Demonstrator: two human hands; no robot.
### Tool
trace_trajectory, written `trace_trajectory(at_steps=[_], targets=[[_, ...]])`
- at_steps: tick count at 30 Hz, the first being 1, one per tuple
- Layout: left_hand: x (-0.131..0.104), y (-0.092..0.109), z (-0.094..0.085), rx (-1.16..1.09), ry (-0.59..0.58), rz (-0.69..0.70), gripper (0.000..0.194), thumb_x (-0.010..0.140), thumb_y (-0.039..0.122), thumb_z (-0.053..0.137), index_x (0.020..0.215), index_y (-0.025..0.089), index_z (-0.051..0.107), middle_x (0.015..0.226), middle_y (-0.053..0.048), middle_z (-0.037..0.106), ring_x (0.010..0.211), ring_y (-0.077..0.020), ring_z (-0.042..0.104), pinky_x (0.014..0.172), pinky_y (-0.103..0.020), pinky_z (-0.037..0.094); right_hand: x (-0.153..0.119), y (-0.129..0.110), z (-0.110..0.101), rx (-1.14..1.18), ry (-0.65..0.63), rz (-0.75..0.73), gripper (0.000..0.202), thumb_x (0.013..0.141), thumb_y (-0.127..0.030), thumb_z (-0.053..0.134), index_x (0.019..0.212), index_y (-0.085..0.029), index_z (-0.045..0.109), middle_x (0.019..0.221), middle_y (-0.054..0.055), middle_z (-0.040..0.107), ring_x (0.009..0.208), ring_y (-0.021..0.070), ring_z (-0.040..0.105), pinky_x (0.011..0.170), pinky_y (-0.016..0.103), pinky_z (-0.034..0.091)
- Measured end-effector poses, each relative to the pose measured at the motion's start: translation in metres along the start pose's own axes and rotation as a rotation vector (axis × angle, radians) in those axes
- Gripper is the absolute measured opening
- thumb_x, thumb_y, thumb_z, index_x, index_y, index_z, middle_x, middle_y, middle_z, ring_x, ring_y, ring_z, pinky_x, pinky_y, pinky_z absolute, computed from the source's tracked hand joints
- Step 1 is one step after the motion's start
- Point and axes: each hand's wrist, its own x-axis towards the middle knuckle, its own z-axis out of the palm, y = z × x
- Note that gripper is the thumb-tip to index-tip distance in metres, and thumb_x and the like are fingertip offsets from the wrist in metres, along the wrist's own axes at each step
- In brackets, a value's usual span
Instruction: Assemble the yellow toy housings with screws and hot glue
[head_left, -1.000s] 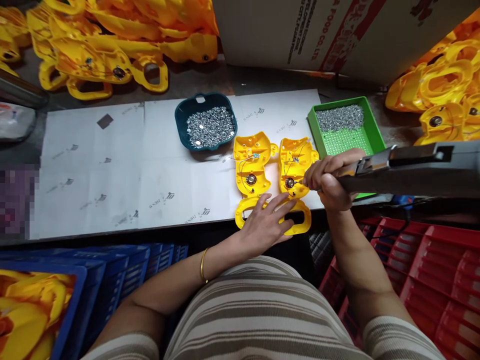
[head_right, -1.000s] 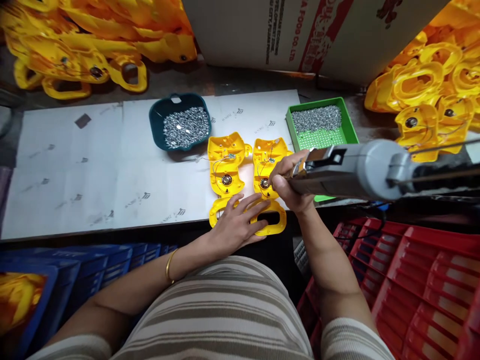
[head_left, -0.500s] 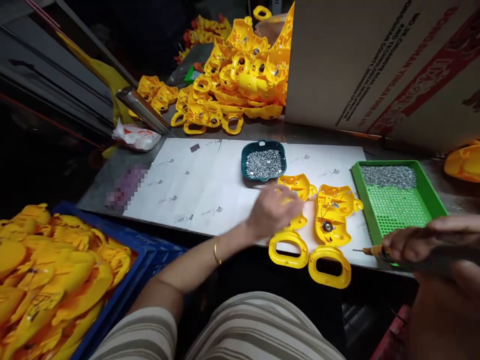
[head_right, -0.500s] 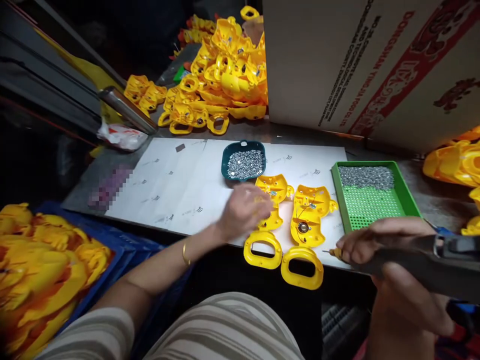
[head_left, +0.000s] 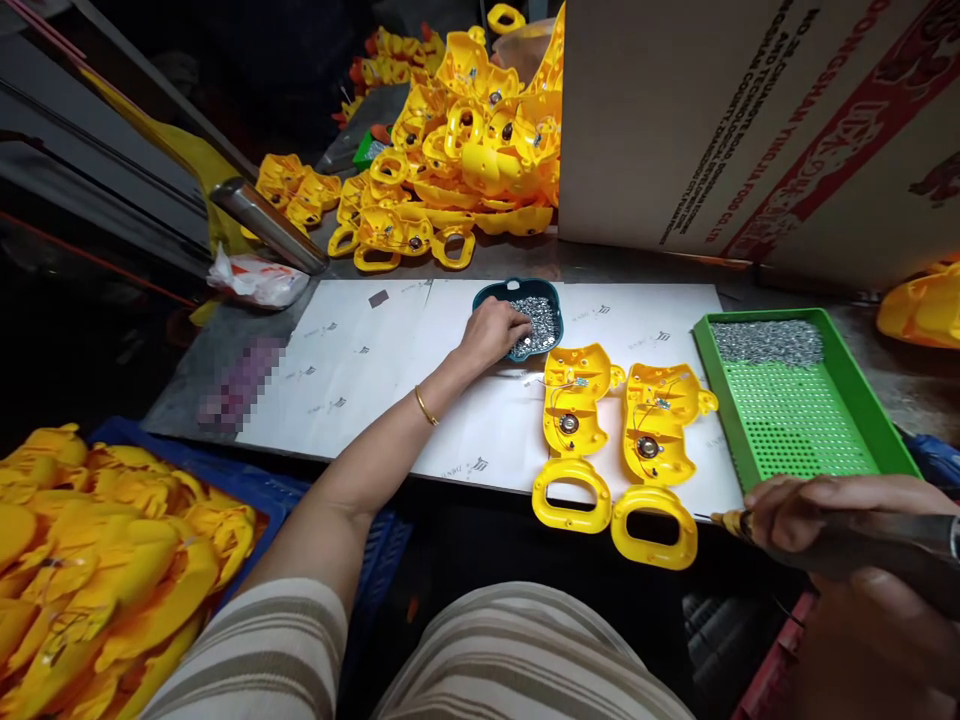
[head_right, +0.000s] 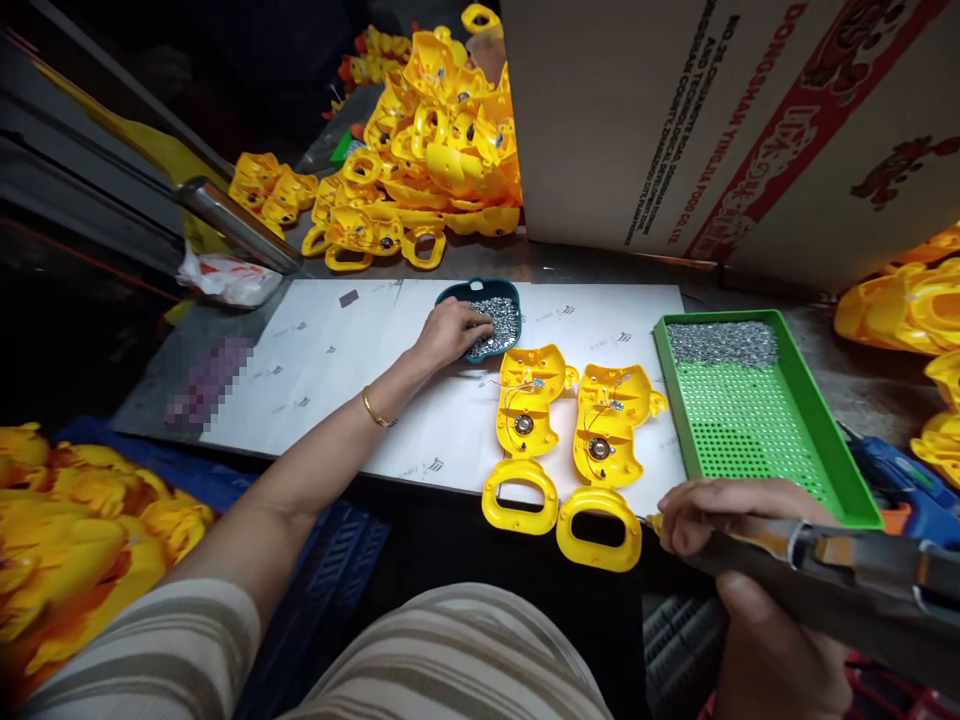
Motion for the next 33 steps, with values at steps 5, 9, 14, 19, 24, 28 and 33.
trace_trajectory(at_steps=[5, 9, 14, 19, 24, 28, 33], targets=[[-0.003, 0.001, -0.007, -0.004, 0.048, -0.066, 0.020, 0.089, 0.029, 0.063, 0.088, 0.017, 0.079, 0.084, -0.011, 0.075, 0.075, -0.0229, 0.064, 0.072, -0.035, 0.045, -0.002, -0.001, -0.001, 0.040, -0.096, -0.040, 0.025, 0.069, -0.039, 0.073, 0.091, -0.027, 0.074, 0.056, 0.009, 0.059, 0.049, 0.0279, 0.060, 0.043, 0.047, 0.051], [-0.002, -0.005, -0.010, -0.041, 0.058, -0.071, 0.015, 0.086, 0.023, 0.064, 0.084, 0.019, 0.078, 0.080, -0.008, 0.075, 0.072, -0.0202, 0.064, 0.072, -0.033, 0.046, -0.003, 0.002, -0.004, 0.036, -0.159, -0.135, 0.023, 0.070, -0.030, 0.071, 0.093, -0.024, 0.074, 0.055, 0.010, 0.060, 0.047, 0.0271, 0.060, 0.040, 0.042, 0.053], [-0.016, 0.016, -0.024, -0.273, 0.159, -0.098, 0.012, 0.081, 0.017, 0.068, 0.086, 0.018, 0.079, 0.087, -0.008, 0.077, 0.077, -0.0193, 0.067, 0.077, -0.035, 0.051, -0.005, 0.004, -0.005, 0.095, -0.156, -0.144, 0.025, 0.073, -0.026, 0.068, 0.098, -0.021, 0.073, 0.058, 0.009, 0.061, 0.050, 0.0261, 0.062, 0.043, 0.042, 0.053], [-0.087, 0.095, -0.016, -0.848, 0.091, -0.027, 0.012, 0.079, 0.022, 0.074, 0.088, 0.017, 0.078, 0.089, -0.007, 0.077, 0.078, -0.0153, 0.070, 0.066, -0.024, 0.055, 0.002, 0.006, 0.012, 0.221, -0.109, -0.217, 0.029, 0.074, -0.032, 0.069, 0.099, -0.018, 0.070, 0.058, 0.003, 0.059, 0.046, 0.0194, 0.056, 0.039, 0.035, 0.047], [-0.147, 0.152, 0.015, -1.100, -0.024, -0.110, 0.012, 0.081, 0.021, 0.072, 0.090, 0.017, 0.079, 0.085, -0.006, 0.077, 0.074, -0.0142, 0.071, 0.068, -0.022, 0.055, 0.005, -0.002, 0.038, 0.322, -0.094, -0.313, 0.022, 0.081, -0.032, 0.068, 0.098, -0.020, 0.066, 0.055, -0.002, 0.053, 0.042, 0.0149, 0.051, 0.038, 0.031, 0.045], [-0.156, 0.160, 0.027, -1.149, -0.083, -0.182, 0.016, 0.080, 0.025, 0.075, 0.093, 0.017, 0.079, 0.083, -0.006, 0.077, 0.071, -0.0137, 0.069, 0.066, -0.022, 0.054, 0.008, -0.009, 0.049, 0.345, -0.229, -0.380, 0.022, 0.087, -0.036, 0.067, 0.104, -0.022, 0.065, 0.052, -0.005, 0.049, 0.039, 0.0119, 0.049, 0.037, 0.027, 0.045], [-0.157, 0.161, 0.025, -1.198, -0.134, -0.245, 0.020, 0.079, 0.029, 0.075, 0.095, 0.016, 0.079, 0.076, -0.006, 0.074, 0.064, -0.0115, 0.065, 0.060, -0.021, 0.051, 0.008, 0.000, 0.047, 0.309, -0.312, -0.338, 0.023, 0.089, -0.043, 0.064, 0.108, -0.030, 0.063, 0.053, -0.006, 0.053, 0.040, 0.0122, 0.052, 0.041, 0.027, 0.046]])
